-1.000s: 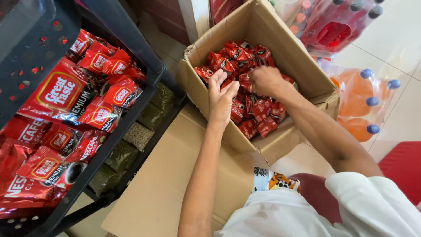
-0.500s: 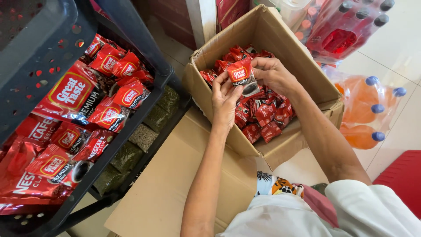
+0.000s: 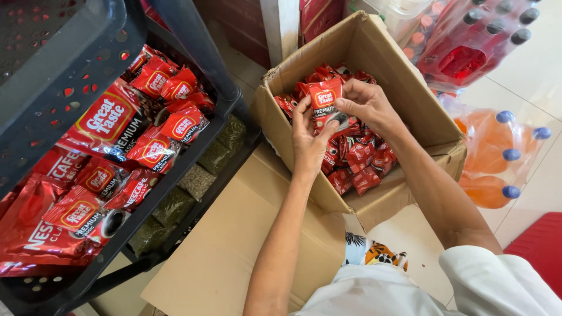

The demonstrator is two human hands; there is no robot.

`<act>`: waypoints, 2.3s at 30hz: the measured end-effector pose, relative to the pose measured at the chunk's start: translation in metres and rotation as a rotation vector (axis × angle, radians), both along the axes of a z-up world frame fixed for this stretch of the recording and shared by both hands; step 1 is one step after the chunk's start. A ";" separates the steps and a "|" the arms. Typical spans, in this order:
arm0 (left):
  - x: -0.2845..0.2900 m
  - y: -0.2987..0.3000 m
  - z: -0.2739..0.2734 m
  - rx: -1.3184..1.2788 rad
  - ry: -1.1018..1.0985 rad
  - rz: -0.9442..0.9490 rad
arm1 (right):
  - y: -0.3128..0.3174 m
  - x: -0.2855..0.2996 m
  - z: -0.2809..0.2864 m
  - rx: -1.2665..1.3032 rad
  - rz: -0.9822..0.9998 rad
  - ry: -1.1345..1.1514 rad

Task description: Stocking instant coffee packets onto a shelf from a cardboard box.

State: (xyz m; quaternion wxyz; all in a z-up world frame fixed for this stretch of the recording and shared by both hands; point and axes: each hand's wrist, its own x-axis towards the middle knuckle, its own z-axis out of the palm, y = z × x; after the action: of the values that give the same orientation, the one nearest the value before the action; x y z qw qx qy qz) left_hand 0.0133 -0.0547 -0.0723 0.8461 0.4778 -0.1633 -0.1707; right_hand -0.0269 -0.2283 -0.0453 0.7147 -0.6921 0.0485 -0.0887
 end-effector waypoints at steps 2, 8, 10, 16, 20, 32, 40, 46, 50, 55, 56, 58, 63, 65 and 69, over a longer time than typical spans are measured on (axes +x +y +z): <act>0.000 0.002 0.000 0.023 -0.006 -0.011 | 0.001 -0.001 0.001 -0.023 -0.008 -0.002; 0.000 0.002 -0.006 0.000 -0.021 -0.018 | -0.005 -0.004 -0.013 -0.028 -0.039 -0.002; 0.000 0.003 -0.006 -0.012 -0.001 -0.012 | -0.005 -0.003 -0.012 -0.029 -0.038 0.007; -0.001 0.000 -0.012 -0.045 0.000 0.048 | 0.011 -0.001 0.013 0.020 0.070 0.026; -0.002 0.002 -0.011 -0.002 -0.002 0.048 | 0.007 -0.001 0.006 0.032 0.067 0.010; -0.004 0.002 -0.023 -0.003 -0.098 0.029 | -0.006 -0.003 -0.011 0.092 -0.022 -0.001; -0.016 0.011 0.025 0.243 -0.200 -0.003 | 0.003 -0.003 -0.003 0.449 -0.003 -0.061; -0.016 0.015 0.022 0.164 -0.222 -0.072 | -0.001 0.000 -0.001 0.462 -0.068 -0.045; -0.014 0.013 0.016 0.204 -0.194 -0.071 | -0.004 -0.001 -0.005 0.437 -0.075 -0.036; -0.012 0.022 0.022 0.240 -0.294 -0.081 | -0.003 -0.004 -0.010 0.413 -0.111 -0.032; -0.012 0.025 0.025 0.236 -0.299 -0.061 | -0.007 -0.005 -0.016 0.406 -0.090 -0.035; -0.013 0.030 0.030 0.280 -0.357 -0.049 | -0.019 -0.009 -0.028 0.445 -0.065 -0.086; -0.011 0.054 0.058 0.364 -0.530 0.023 | 0.020 -0.006 0.032 0.499 -0.025 -0.117; -0.012 0.064 0.070 0.386 -0.545 0.026 | 0.023 -0.005 0.036 0.500 -0.017 -0.117; -0.019 0.090 0.100 0.423 -0.680 0.139 | 0.017 -0.006 0.036 0.398 -0.003 -0.194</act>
State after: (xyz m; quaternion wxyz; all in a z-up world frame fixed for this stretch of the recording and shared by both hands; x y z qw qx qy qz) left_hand -0.0054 0.0355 0.0278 0.6366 0.6804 -0.3622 0.0248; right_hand -0.0330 -0.2118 -0.0090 0.8383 -0.5257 -0.0030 -0.1447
